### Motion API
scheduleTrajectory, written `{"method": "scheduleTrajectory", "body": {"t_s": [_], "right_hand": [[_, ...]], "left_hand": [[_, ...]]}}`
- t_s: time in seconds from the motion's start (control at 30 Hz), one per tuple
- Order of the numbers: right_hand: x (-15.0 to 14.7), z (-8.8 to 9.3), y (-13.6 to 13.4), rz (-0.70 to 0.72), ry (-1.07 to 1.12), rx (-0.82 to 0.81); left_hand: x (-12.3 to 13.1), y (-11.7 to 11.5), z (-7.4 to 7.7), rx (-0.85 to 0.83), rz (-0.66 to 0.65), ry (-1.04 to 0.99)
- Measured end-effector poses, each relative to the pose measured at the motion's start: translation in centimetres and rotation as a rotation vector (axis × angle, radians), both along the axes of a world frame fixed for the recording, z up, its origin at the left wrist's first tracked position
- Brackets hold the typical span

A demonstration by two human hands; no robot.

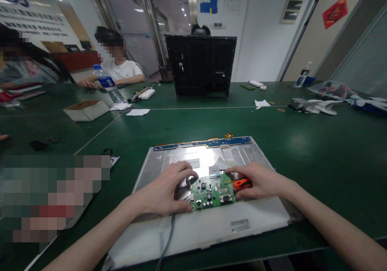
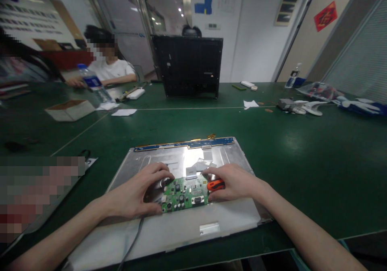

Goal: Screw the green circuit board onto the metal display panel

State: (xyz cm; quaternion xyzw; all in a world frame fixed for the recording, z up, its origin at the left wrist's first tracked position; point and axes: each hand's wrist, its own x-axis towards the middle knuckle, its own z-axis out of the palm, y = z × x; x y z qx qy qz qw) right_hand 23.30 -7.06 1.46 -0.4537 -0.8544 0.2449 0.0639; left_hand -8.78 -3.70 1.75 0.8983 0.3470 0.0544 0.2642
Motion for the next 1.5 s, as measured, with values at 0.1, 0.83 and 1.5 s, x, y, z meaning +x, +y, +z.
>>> {"method": "scheduleTrajectory", "body": {"t_s": [0.1, 0.83, 1.5], "right_hand": [[0.0, -0.1, -0.1, -0.003, 0.018, 0.006], [3.7, -4.6, -1.0, -0.361, -0.139, 0.410], [3.5, -4.0, -0.9, -0.405, -0.101, 0.325]], "left_hand": [[0.1, -0.2, 0.0, 0.023, -0.001, -0.011], [-3.1, 3.8, -3.5, 0.352, 0.241, 0.147], [-2.0, 4.6, -2.9, 0.367, 0.217, 0.191]]}}
